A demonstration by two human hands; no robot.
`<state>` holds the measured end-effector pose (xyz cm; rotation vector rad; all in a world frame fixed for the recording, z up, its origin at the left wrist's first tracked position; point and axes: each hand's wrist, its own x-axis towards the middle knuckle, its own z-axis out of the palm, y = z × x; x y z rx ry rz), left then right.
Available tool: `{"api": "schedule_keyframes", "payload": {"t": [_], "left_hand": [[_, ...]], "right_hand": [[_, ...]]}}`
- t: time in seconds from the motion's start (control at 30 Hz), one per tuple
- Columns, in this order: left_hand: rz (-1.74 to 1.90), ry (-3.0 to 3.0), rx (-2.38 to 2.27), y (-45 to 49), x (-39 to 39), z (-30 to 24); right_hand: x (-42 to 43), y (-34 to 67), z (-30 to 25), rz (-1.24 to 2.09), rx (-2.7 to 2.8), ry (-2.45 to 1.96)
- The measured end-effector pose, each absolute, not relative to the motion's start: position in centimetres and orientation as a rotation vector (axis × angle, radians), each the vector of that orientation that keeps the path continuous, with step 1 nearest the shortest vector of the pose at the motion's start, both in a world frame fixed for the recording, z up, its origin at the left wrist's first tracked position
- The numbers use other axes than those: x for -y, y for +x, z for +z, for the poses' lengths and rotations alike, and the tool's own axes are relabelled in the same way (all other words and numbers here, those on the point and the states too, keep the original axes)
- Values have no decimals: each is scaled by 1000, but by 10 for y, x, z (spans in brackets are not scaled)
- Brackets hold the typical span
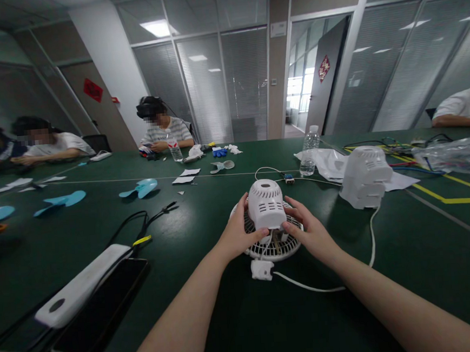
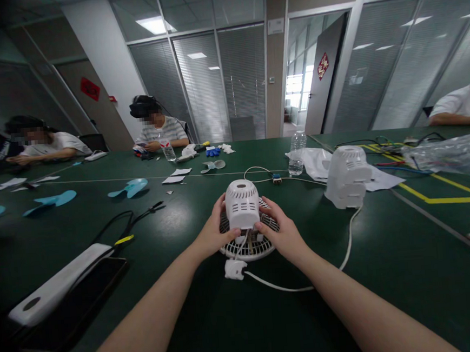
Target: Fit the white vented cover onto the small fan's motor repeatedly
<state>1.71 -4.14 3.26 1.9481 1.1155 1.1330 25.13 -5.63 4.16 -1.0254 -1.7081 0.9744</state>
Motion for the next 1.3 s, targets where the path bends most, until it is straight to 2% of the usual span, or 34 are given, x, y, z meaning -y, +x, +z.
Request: {"api": "schedule_keyframes", "payload": {"t": [0.57, 1.07, 1.3], "left_hand": [[1099, 1965, -1105, 15, 39, 31], [1123, 2017, -1029, 15, 40, 30], [1108, 2013, -1021, 16, 43, 34]], "right_hand": [[55, 252, 44, 961, 1698, -1053], [58, 254, 43, 813, 1800, -944], [59, 254, 43, 772, 1798, -1032]]}}
